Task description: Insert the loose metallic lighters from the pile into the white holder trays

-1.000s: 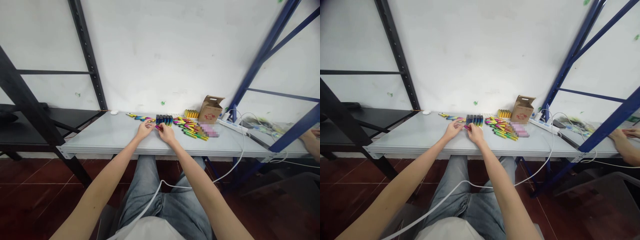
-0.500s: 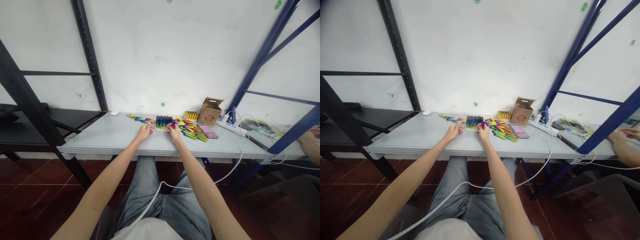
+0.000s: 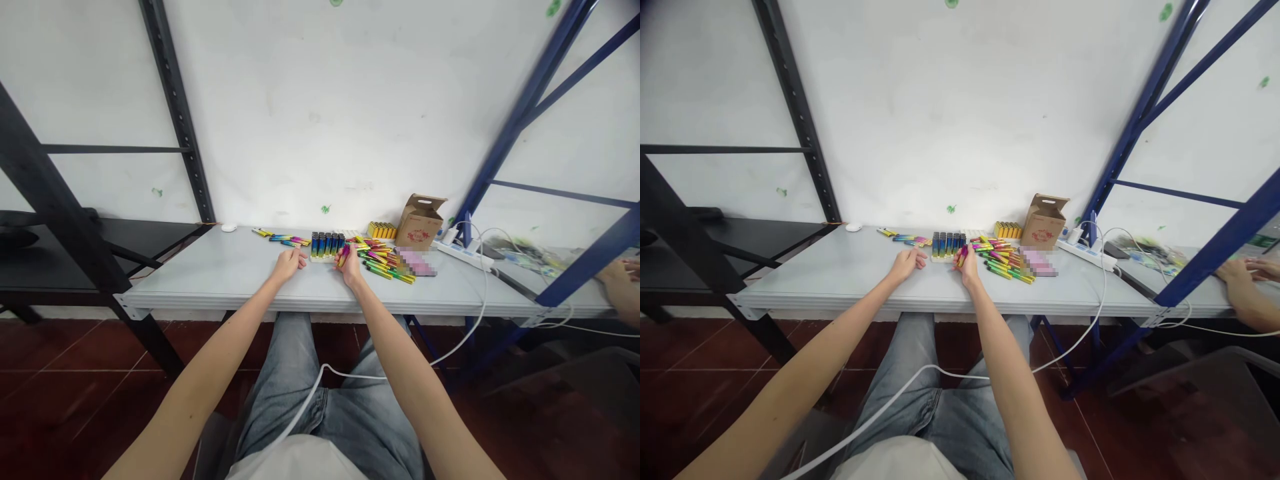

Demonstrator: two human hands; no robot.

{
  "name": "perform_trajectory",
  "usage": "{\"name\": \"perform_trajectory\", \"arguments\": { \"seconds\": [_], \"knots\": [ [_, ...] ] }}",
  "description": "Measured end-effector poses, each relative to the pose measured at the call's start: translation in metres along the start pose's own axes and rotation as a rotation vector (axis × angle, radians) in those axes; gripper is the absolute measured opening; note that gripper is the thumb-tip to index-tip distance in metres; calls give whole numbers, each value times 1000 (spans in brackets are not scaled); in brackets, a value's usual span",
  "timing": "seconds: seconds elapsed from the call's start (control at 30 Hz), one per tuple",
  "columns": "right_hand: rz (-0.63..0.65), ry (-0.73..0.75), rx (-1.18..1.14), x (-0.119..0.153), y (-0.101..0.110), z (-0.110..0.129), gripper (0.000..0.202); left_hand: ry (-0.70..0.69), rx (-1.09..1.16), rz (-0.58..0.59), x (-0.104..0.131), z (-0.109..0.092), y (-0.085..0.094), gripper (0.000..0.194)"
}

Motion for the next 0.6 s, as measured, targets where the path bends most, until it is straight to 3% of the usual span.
{"name": "perform_trajectory", "arguments": {
  "seconds": [0.2,0.6],
  "knots": [
    [58,-26,24,4,-1,1,47,3,-13,-4,0,1,0,66],
    [29,47,75,3,-1,-1,42,-2,3,-2,0,1,1,66]
  ]
}}
Point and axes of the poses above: each hand's wrist, its own x-axis away from the middle knuckle, its own y-axis out of the back of the hand, z = x × y, the point moved 1 cm from there along -x, towards the middle knuckle, and after that the axes turned 6 degrees about y, right-handed, at the moved point
